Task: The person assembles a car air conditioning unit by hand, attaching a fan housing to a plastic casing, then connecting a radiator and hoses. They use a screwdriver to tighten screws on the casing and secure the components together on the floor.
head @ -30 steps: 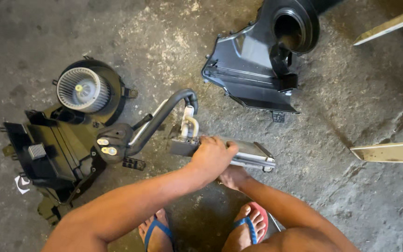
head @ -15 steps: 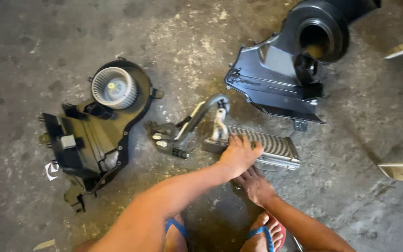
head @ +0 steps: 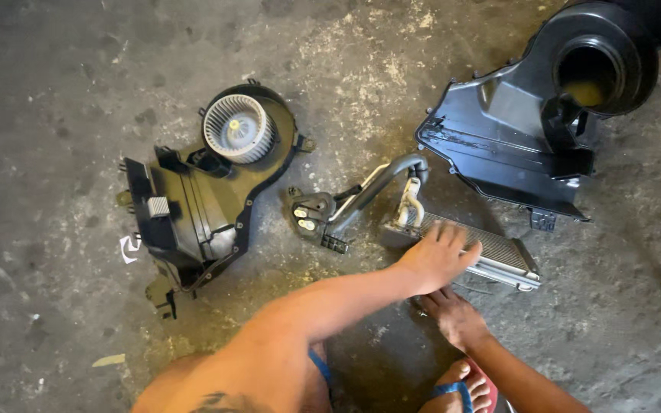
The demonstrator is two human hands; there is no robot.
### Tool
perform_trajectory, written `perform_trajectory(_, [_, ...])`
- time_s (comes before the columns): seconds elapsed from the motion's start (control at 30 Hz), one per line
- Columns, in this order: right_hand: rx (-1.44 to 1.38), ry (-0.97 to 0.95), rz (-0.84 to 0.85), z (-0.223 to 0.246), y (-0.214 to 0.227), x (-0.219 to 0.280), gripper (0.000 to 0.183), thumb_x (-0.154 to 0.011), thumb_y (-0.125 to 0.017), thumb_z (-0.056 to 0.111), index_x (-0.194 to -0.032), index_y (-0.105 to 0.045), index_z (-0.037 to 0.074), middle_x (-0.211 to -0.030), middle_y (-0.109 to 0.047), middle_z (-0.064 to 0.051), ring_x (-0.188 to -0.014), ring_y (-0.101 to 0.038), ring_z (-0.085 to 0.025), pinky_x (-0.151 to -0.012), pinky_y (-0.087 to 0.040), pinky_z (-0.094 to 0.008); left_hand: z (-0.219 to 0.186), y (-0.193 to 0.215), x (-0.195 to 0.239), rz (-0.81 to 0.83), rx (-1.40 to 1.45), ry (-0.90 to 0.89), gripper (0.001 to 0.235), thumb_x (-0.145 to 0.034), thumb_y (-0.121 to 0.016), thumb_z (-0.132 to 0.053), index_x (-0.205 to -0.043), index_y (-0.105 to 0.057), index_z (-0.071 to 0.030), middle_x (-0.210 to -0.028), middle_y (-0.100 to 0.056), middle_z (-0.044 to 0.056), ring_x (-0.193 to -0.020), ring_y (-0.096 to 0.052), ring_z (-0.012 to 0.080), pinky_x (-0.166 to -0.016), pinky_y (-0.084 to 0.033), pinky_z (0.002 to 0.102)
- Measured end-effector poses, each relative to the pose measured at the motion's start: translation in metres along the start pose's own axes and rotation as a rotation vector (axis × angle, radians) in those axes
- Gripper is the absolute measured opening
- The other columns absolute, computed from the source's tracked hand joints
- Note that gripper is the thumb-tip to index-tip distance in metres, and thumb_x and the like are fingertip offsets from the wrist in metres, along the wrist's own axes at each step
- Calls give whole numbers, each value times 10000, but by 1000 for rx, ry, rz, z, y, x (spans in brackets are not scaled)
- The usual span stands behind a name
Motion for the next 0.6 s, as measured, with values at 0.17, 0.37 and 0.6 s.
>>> perform_trajectory(0.17, [-117, 100, -214, -18, -18, -12, 457, -790, -587, 94, -1244, -641, 117, -1291, -612, -136, -1269, -539, -354, -1048, -464, -444, -20, 7, 46, 58, 306, -474, 265, -833, -628, -241, -1067, -625, -116, -1207, -646, 93, -1242, -576, 277, -1015, -450, 487])
perform_trajectory(0.37, [-405, -211, -324, -42, 3, 4, 384, -826, -710, 150, -1199, -685, 65, -1268, -666, -174, -1132, -651, -354, -970, -527, -411, 6, -40, 94, 540, 492, -45, 232, -917, -617, -254, -1084, -639, -93, -1027, -662, 170, -886, -679, 395, -727, -550, 519])
perform_trajectory(0.6, [-651, -527, -374, -46, 44, 38, 237, -907, -699, 179, -1123, -744, 95, -1117, -716, -127, -953, -744, -272, -857, -587, -369, -7, -57, 110, 552, 520, 185, 547, -868, -681, -314, -1294, -506, -18, -1205, -596, 227, -977, -678, 409, -778, -569, 503])
Point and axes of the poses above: each hand's wrist, its own x-axis away from the middle knuckle, its own y-axis out of the back of the hand, z = x × y, the point moved 6 cm from there along -x, towards the middle knuckle
